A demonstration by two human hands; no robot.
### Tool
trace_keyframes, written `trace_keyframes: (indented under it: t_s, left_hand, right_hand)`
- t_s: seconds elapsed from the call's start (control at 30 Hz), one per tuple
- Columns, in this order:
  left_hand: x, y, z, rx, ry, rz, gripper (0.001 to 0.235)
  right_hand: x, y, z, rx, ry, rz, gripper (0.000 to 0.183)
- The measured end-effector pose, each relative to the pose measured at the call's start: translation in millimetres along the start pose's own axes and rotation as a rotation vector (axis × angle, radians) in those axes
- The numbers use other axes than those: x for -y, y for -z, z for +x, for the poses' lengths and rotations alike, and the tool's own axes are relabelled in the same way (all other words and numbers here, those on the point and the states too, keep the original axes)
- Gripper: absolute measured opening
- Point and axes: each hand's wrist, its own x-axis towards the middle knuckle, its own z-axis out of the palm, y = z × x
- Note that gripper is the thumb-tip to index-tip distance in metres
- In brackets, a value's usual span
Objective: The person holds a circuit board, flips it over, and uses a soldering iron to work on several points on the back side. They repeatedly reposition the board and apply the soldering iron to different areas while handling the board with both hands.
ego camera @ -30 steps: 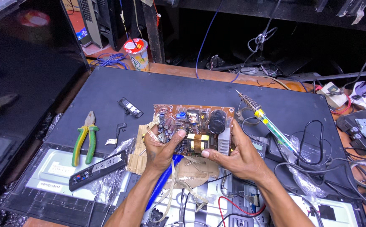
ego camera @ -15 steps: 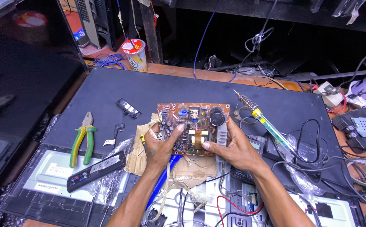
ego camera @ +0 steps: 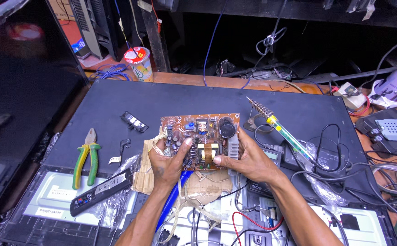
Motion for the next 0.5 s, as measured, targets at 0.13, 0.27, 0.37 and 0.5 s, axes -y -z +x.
trace_keyframes:
  t_s: [0.13,0.27,0.37,0.5]
  left_hand:
    - [-1,3,2,-0.006,-0.008,0.016,0.022]
    - [-9,-2,-2,0.017,0.003,0.053,0.026]
    - [-11,-4,-11,0.044,-0.007,0.146,0.027]
    - [-17,-14,-25,0.131,-0.095,0.262,0.027]
  right_hand:
    - [-8,6,0,0.017,-0.001,0.003,0.07]
    - [-10,8,-8,-0.117,0.159,-0.253,0.097]
    - [-8,9,-12,-0.406,0.595,-0.653,0.078]
    - [11,-14,-23,-0.527,0.98,-1.049,0.021]
